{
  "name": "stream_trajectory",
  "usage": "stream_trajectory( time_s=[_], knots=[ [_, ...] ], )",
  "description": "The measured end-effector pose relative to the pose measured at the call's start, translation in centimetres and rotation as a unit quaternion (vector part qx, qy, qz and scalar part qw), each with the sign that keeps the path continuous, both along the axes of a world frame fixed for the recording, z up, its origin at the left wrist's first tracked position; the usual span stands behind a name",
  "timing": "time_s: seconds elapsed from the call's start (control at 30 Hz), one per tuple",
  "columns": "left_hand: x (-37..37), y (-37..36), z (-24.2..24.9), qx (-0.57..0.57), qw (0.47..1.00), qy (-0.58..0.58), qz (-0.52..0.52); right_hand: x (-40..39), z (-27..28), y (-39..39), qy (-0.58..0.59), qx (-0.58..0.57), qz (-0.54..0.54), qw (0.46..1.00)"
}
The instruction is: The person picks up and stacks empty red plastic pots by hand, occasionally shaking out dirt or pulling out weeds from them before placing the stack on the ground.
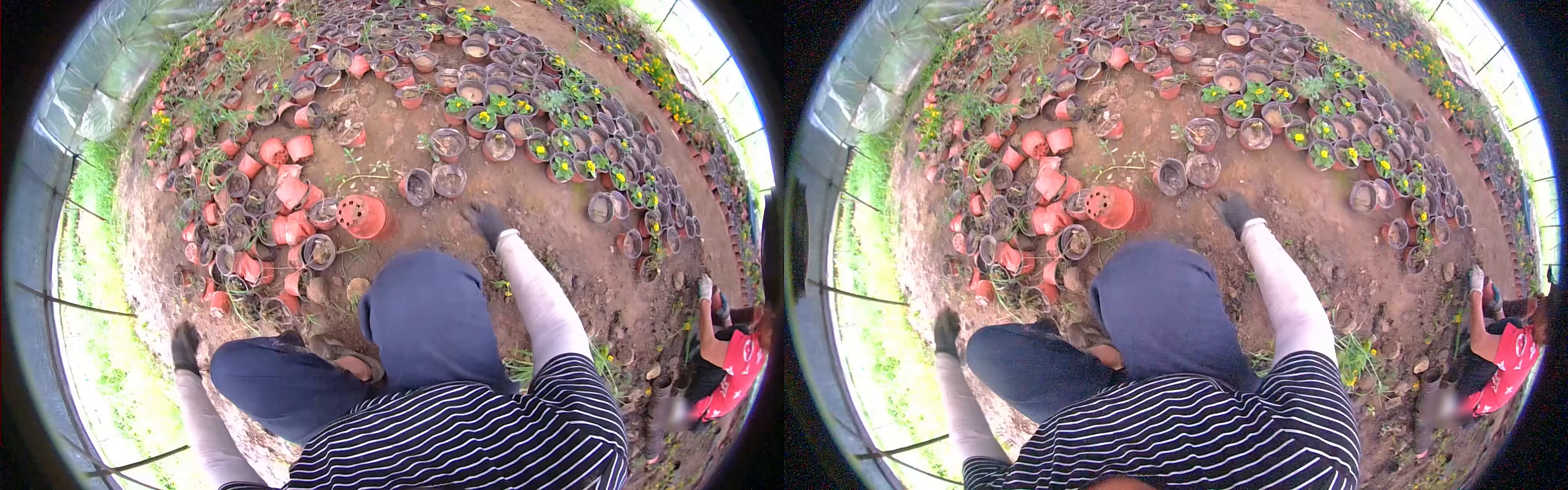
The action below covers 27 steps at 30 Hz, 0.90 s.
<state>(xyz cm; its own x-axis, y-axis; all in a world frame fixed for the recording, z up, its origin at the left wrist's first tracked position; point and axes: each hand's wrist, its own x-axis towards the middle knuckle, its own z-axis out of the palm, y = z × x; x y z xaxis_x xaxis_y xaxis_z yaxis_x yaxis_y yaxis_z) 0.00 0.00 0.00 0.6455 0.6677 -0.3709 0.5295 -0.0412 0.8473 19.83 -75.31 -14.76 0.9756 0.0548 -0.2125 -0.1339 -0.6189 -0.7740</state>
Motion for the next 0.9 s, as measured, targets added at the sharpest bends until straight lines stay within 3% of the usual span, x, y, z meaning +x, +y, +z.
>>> stream_trajectory(
  time_s=[0.03, 0.1, 0.13, 0.17, 0.2, 0.23, 0.27, 0.3, 0.33, 0.43, 0.53, 0.57, 0.67, 0.7, 0.8, 0.9],
  knots=[
    [3.3, -6.0, 5.0, 0.036, 0.998, -0.047, -0.027, 1.5, 0.1, 0.5, -0.039, -0.004, -0.013, 0.999],
    [8.2, -13.6, 9.0, 0.098, 0.974, -0.127, -0.161, 3.6, 1.5, 1.8, -0.061, 0.028, -0.011, 0.998],
    [10.3, -16.3, 10.0, 0.137, 0.956, -0.077, -0.248, 4.2, 1.8, 2.6, -0.071, 0.042, -0.012, 0.997],
    [12.3, -19.0, 8.9, 0.265, 0.905, -0.094, -0.319, 4.8, 1.5, 3.3, -0.098, 0.026, -0.011, 0.995],
    [13.8, -22.4, 7.7, 0.211, 0.91, -0.116, -0.337, 5.7, 1.1, 4.0, -0.125, 0.008, -0.014, 0.992],
    [14.9, -28.1, 8.1, 0.317, 0.846, -0.14, -0.405, 6.8, 0.7, 4.6, -0.151, -0.014, -0.015, 0.988],
    [16.2, -30.0, 5.8, 0.309, 0.833, -0.115, -0.445, 8.0, 0.0, 5.5, -0.169, -0.072, -0.013, 0.983],
    [17.1, -33.3, 3.9, 0.341, 0.795, -0.169, -0.472, 9.0, -1.0, 6.6, -0.185, -0.131, -0.008, 0.974],
    [18.2, -34.9, 0.6, 0.338, 0.776, -0.223, -0.484, 10.0, -1.6, 7.5, -0.2, -0.19, 0.0, 0.961],
    [20.1, -41.5, -0.6, 0.42, 0.705, -0.228, -0.524, 11.3, -0.9, 10.0, -0.125, -0.172, 0.043, 0.976],
    [20.6, -42.8, -4.9, 0.408, 0.751, -0.163, -0.493, 13.2, -6.3, 11.8, -0.031, -0.216, 0.133, 0.967],
    [20.8, -42.9, -6.0, 0.39, 0.76, -0.174, -0.491, 12.6, -6.7, 11.9, -0.139, -0.237, 0.114, 0.955],
    [21.9, -42.6, -7.1, 0.416, 0.743, -0.199, -0.485, 9.7, -5.1, 10.7, -0.164, -0.118, 0.087, 0.976],
    [22.2, -42.6, -7.1, 0.418, 0.74, -0.199, -0.489, 8.7, -4.7, 10.4, -0.14, -0.157, 0.066, 0.975],
    [23.5, -43.0, -6.6, 0.435, 0.722, -0.203, -0.498, 6.8, -8.1, 9.2, -0.2, -0.106, -0.074, 0.971],
    [23.8, -43.7, -6.6, 0.451, 0.704, -0.204, -0.51, 6.0, -9.3, 8.5, -0.147, -0.115, -0.033, 0.982]
  ],
)
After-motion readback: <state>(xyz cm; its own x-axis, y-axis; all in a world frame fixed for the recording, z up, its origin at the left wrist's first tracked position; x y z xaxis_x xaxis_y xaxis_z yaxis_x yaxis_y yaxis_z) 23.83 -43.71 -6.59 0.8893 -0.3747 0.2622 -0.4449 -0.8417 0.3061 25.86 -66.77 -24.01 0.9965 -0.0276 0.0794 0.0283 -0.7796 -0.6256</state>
